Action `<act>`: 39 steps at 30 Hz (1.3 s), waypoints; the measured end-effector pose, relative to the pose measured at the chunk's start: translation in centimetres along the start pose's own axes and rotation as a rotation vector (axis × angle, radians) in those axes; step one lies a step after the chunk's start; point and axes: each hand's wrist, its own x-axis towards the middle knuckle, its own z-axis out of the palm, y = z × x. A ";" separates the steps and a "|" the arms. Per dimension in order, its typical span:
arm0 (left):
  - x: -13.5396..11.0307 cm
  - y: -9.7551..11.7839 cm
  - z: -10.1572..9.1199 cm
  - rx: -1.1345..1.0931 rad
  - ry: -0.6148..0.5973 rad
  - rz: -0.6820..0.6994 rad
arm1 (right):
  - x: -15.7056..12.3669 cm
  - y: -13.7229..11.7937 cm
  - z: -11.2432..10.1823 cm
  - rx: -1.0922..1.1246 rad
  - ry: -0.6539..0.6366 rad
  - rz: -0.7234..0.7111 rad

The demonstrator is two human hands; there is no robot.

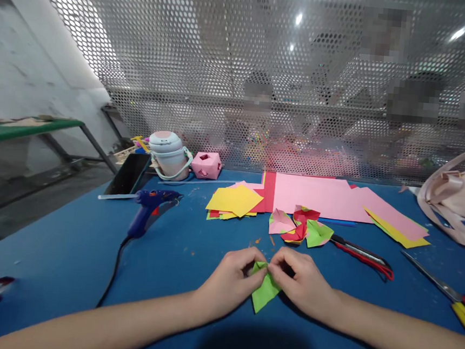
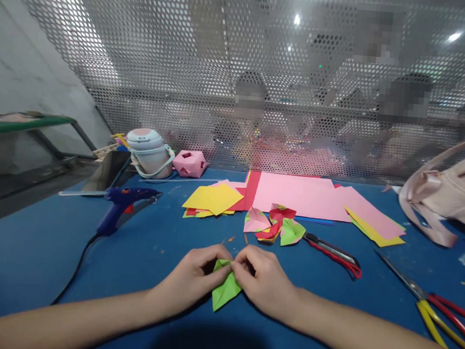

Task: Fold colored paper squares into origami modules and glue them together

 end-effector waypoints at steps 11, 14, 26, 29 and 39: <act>0.0 -0.1 -0.3 -0.095 0.026 0.023 | -0.2 -0.1 -0.1 -0.026 0.007 -0.028; 0.1 0.0 -0.4 -0.072 0.032 -0.005 | 0.0 0.0 0.1 -0.039 0.041 0.005; 0.2 0.0 -0.7 -0.111 -0.024 0.027 | 0.2 0.2 0.1 -0.002 0.009 0.030; 0.4 0.1 -0.7 -0.168 -0.015 -0.017 | 0.2 0.3 0.1 -0.003 0.037 0.023; 1.0 -1.0 -0.3 -0.731 -0.070 -0.266 | 0.5 0.4 -0.3 0.079 0.057 0.094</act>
